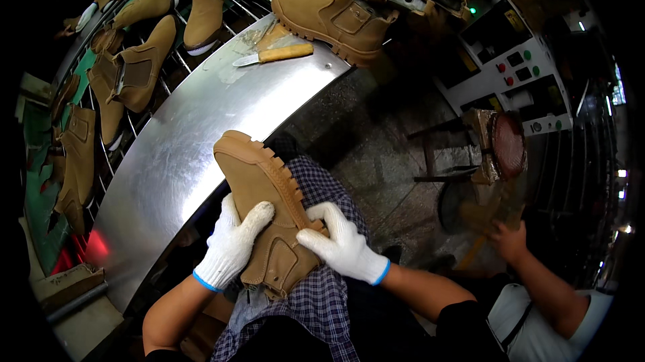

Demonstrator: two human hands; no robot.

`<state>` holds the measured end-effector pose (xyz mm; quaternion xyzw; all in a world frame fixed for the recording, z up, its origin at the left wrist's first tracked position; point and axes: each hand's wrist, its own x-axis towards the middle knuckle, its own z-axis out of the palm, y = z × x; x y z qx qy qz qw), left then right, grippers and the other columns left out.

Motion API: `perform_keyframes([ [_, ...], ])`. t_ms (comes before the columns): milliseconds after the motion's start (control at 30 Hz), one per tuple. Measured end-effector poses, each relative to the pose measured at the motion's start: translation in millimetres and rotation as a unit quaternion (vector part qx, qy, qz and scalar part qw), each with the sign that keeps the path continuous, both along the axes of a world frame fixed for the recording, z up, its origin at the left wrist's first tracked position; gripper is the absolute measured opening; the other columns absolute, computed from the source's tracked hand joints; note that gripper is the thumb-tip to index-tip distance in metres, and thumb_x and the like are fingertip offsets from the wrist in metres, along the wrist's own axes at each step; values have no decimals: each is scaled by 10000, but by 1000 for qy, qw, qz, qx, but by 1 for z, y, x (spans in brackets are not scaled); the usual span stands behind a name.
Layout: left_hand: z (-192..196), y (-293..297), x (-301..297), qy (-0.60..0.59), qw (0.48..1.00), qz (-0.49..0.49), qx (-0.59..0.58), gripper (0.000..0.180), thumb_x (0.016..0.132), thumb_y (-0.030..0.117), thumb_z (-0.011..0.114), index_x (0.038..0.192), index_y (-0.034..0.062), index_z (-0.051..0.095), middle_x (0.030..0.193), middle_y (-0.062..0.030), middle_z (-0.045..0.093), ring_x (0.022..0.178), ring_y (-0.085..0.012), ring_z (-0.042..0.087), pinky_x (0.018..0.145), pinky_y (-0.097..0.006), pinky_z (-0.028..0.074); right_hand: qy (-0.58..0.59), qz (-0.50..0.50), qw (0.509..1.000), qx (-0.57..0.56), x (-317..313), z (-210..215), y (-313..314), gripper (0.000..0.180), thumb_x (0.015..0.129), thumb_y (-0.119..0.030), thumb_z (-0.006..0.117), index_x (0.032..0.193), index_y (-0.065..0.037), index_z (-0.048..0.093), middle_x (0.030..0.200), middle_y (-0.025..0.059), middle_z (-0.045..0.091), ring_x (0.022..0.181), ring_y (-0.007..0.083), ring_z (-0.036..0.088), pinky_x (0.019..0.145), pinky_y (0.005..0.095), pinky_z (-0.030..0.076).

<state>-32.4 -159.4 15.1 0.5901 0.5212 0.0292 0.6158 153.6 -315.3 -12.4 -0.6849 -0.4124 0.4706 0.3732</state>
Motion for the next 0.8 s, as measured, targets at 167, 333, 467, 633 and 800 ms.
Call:
perform_keyframes([
  [167, -9, -2, -5, -47, 999, 16, -7, 910, 994, 543, 726, 1556, -81, 374, 1379, -284, 663, 1253, -348, 692, 1079, -417, 542, 91, 50, 984, -145, 21, 11, 28, 457, 981, -376, 761, 1182, 7, 613, 1128, 96, 645, 1061, 165, 605, 986, 349, 519],
  [333, -3, 0, -4, -40, 999, 12, -15, 928, 992, 547, 731, 1561, -88, 365, 1389, -290, 654, 1254, -344, 692, 1074, -416, 548, 108, 32, 986, -127, 23, 18, 44, 434, 997, -363, 768, 1172, 1, 609, 1064, 59, 606, 974, 120, 559, 883, 307, 509],
  [467, 0, 2, -12, -31, 999, -1, -23, 956, 990, 567, 730, 1572, -89, 350, 1391, -296, 652, 1259, -345, 693, 1071, -414, 553, 107, 109, 978, -143, 38, 14, 61, 600, 980, -441, 791, 1270, 44, 591, 1085, 129, 711, 1092, 184, 686, 963, 326, 573],
  [633, 0, 4, -14, 7, 999, -46, -9, 1019, 971, 663, 697, 1577, -78, 348, 1396, -310, 653, 1273, -397, 689, 1081, -442, 545, 25, 135, 986, -95, 26, 24, 47, 681, 969, -418, 806, 1394, 47, 547, 1191, 195, 710, 1080, 242, 712, 927, 400, 603],
  [800, 1, 3, -16, 16, 999, -41, 4, 1036, 965, 701, 672, 1576, -71, 352, 1365, -311, 674, 1262, -413, 693, 1090, -458, 535, 58, 98, 987, -112, 31, 23, 60, 599, 1047, -431, 694, 1399, 31, 551, 1212, 204, 703, 1080, 238, 712, 928, 411, 608],
])
